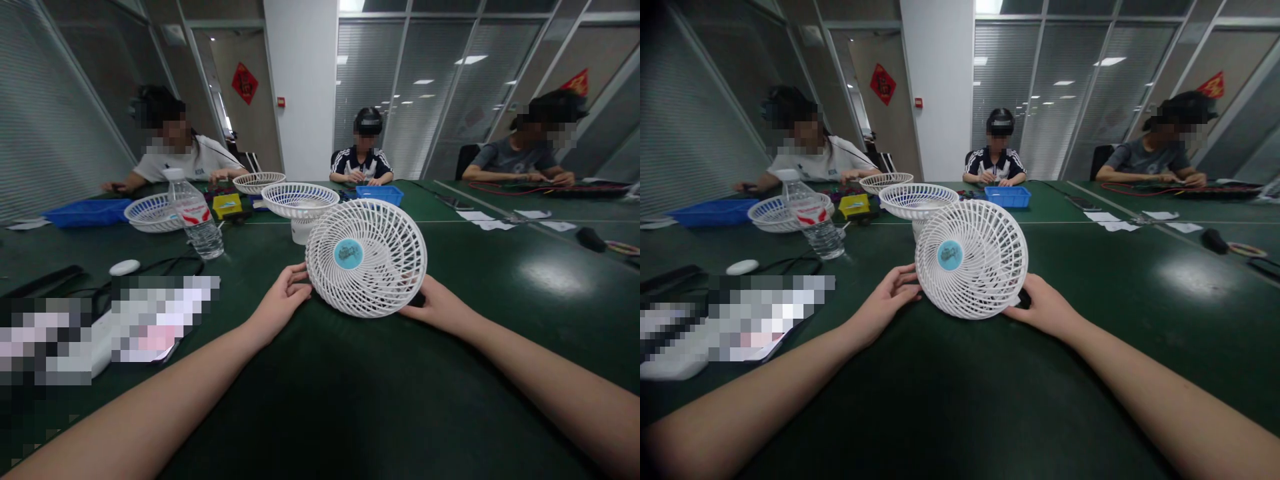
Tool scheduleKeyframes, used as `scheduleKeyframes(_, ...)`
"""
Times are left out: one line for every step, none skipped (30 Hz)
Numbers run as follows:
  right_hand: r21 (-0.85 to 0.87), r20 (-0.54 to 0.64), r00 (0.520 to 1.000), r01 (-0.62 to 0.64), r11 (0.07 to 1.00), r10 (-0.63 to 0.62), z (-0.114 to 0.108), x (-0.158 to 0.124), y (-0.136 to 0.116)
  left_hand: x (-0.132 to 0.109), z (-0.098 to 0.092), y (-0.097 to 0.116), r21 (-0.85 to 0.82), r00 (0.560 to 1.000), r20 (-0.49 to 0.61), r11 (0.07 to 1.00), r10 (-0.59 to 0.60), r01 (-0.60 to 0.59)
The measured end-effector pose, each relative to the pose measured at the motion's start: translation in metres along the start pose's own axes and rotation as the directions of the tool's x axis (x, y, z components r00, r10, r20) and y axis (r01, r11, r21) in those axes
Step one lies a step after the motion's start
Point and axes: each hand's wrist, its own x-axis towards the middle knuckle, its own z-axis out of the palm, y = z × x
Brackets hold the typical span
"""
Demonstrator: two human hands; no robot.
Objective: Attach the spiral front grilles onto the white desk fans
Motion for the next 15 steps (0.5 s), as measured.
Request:
scheduleKeyframes(0.012,0.0,1.0,-0.02,1.0,0.02,0.0,0.0,0.002,0.0,0.0,-0.001,0.011,1.0,0.026,1.0,0.005,-0.005)
scheduleKeyframes(0.027,0.001,0.999,-0.039,0.999,0.038,-0.001,0.001,0.004,0.0,0.001,-0.001,0.033,0.999,0.053,0.999,0.007,-0.009)
scheduleKeyframes(0.04,0.006,0.998,-0.055,0.998,0.055,-0.002,0.001,0.007,-0.001,0.001,-0.002,0.066,0.997,0.074,0.998,0.009,-0.014)
scheduleKeyframes(0.05,0.012,0.998,-0.069,0.996,0.068,-0.003,0.001,0.009,-0.002,0.002,-0.002,0.111,0.996,0.089,0.994,0.014,-0.024)
scheduleKeyframes(0.053,0.02,0.996,-0.082,0.995,0.082,-0.005,0.001,0.012,-0.003,0.002,-0.002,0.166,0.995,0.101,0.985,0.023,-0.04)
scheduleKeyframes(0.052,0.028,0.995,-0.097,0.994,0.095,-0.007,0.001,0.015,-0.005,0.003,-0.002,0.23,0.993,0.114,0.971,0.039,-0.064)
scheduleKeyframes(0.047,0.032,0.994,-0.109,0.993,0.108,-0.01,0.0,0.018,-0.007,0.003,-0.001,0.298,0.989,0.131,0.949,0.062,-0.099)
scheduleKeyframes(0.041,0.035,0.993,-0.118,0.992,0.116,-0.014,-0.001,0.023,-0.01,0.003,-0.001,0.366,0.983,0.158,0.92,0.09,-0.143)
scheduleKeyframes(0.034,0.035,0.992,-0.12,0.992,0.118,-0.017,-0.003,0.029,-0.012,0.003,0.001,0.434,0.974,0.195,0.881,0.115,-0.191)
scheduleKeyframes(0.023,0.036,0.993,-0.114,0.993,0.113,-0.022,-0.005,0.036,-0.015,0.002,0.002,0.497,0.961,0.243,0.834,0.132,-0.241)
scheduleKeyframes(0.002,0.035,0.994,-0.1,0.995,0.1,-0.026,-0.008,0.044,-0.017,0.002,0.004,0.552,0.944,0.298,0.781,0.142,-0.292)
scheduleKeyframes(-0.028,0.025,0.996,-0.083,0.996,0.084,-0.031,-0.012,0.053,-0.019,0.002,0.006,0.598,0.923,0.357,0.724,0.142,-0.343)
scheduleKeyframes(-0.065,0.005,0.997,-0.07,0.995,0.071,-0.036,-0.017,0.062,-0.021,0.002,0.008,0.635,0.901,0.413,0.667,0.134,-0.39)
scheduleKeyframes(-0.109,-0.032,0.997,-0.067,0.992,0.064,-0.042,-0.023,0.072,-0.023,0.002,0.01,0.661,0.879,0.461,0.614,0.122,-0.432)
scheduleKeyframes(-0.144,-0.088,0.994,-0.08,0.986,0.068,-0.048,-0.029,0.081,-0.024,0.002,0.012,0.678,0.86,0.498,0.57,0.11,-0.465)
